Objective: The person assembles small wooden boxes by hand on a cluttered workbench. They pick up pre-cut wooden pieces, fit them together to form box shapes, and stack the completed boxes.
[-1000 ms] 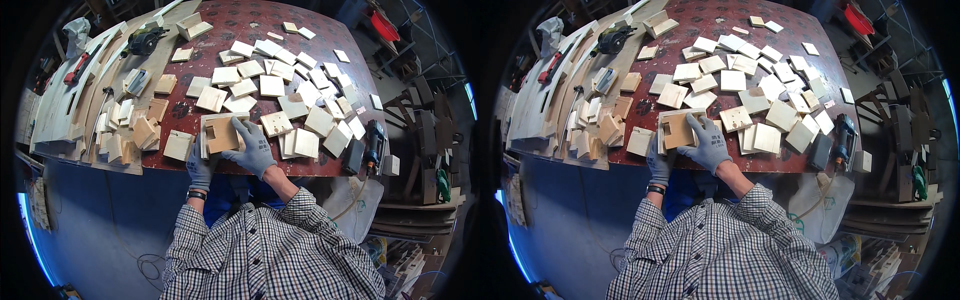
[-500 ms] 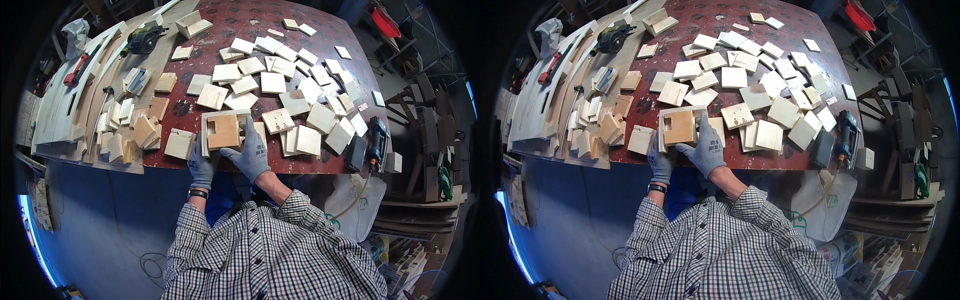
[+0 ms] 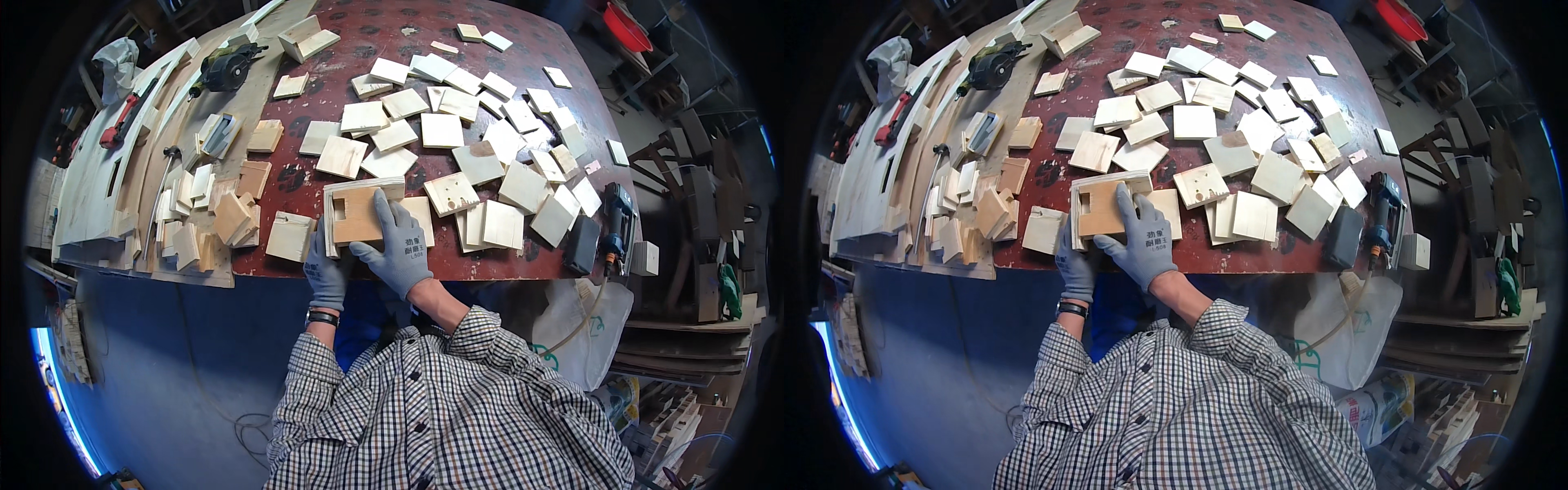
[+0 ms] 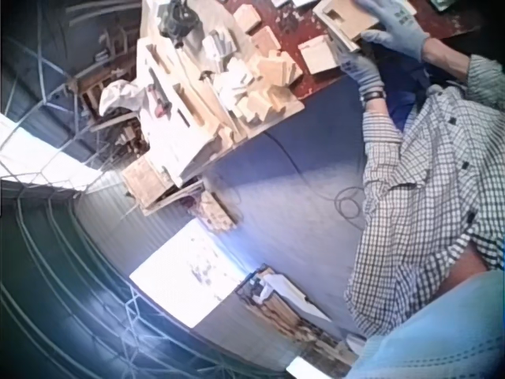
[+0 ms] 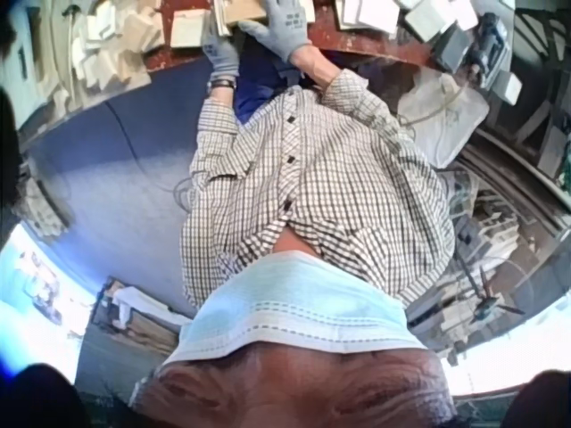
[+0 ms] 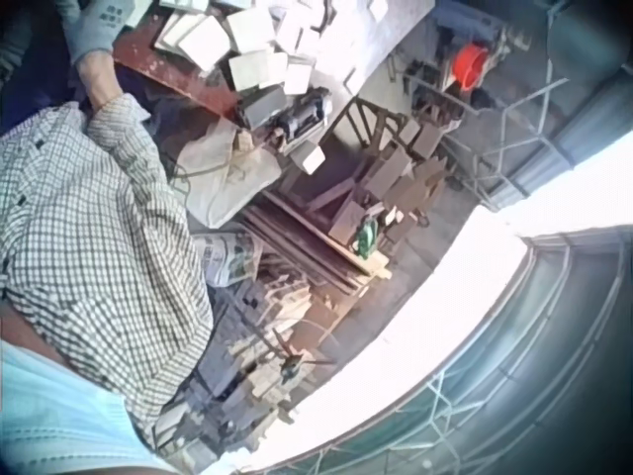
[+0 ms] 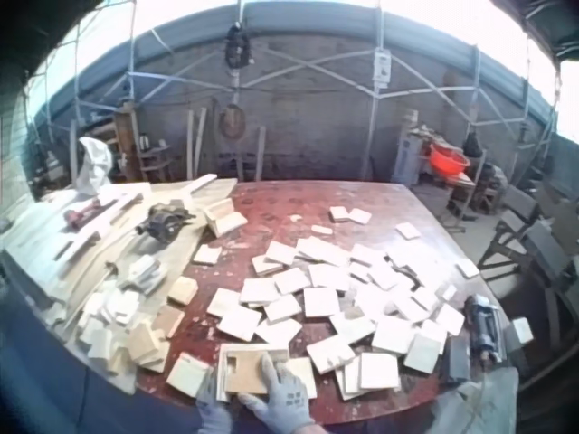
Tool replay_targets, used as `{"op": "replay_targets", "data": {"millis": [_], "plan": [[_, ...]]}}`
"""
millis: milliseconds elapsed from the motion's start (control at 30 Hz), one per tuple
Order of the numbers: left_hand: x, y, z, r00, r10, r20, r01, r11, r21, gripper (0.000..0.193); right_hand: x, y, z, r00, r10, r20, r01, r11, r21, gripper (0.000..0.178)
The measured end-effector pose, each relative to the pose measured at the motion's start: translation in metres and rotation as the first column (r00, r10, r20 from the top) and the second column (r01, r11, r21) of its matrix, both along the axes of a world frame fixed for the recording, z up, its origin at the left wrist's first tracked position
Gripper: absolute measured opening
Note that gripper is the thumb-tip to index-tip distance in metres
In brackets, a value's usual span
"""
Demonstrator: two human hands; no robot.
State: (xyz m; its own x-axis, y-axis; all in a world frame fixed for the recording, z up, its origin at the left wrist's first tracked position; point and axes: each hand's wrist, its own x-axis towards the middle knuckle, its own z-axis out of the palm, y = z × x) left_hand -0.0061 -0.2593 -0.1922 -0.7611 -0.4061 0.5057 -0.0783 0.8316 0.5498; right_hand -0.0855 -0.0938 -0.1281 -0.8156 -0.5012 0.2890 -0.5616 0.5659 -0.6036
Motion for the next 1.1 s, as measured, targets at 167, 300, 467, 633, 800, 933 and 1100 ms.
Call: {"op": "replay_targets", "data": {"millis": [167,300,467,633,800,933,1100], "plan": [[0.000,-0.002,-0.001,1.000,-0.013,-0.003,0.013,1.000,0.016,0.084,-0.003,0.002,0.006,0.999,0.031,0.037,-0.031,0.999,0.007,0.097],[-0.001,-0.001,0.000,1.000,-0.003,-0.012,0.003,1.000,0.009,0.083,-0.007,0.003,0.002,0.997,0.067,0.036,-0.066,0.997,-0.051,0.097],[-0.001,0.000,-0.001,1.000,0.001,-0.011,-0.001,1.000,-0.011,0.083,-0.008,0.004,0.004,0.996,0.069,0.057,-0.064,0.995,-0.082,0.095],[0.000,0.001,0.002,1.000,0.011,0.004,-0.012,1.000,0.016,0.080,-0.007,0.003,0.008,0.994,0.071,0.089,-0.064,0.995,-0.078,0.096],[0.000,-0.005,-0.006,0.999,0.017,-0.037,-0.019,0.999,-0.039,0.081,-0.004,0.000,0.024,0.998,0.035,-0.058,-0.026,0.989,0.149,0.096],[0.001,-0.005,-0.012,1.000,-0.003,0.007,0.002,0.999,0.035,0.075,-0.004,0.003,0.028,0.992,0.057,-0.112,-0.035,0.981,0.188,0.094],[0.002,-0.008,-0.017,1.000,0.002,-0.028,-0.003,1.000,-0.013,0.074,-0.010,0.005,0.029,0.970,0.091,-0.225,-0.061,0.989,0.137,0.080]]}}
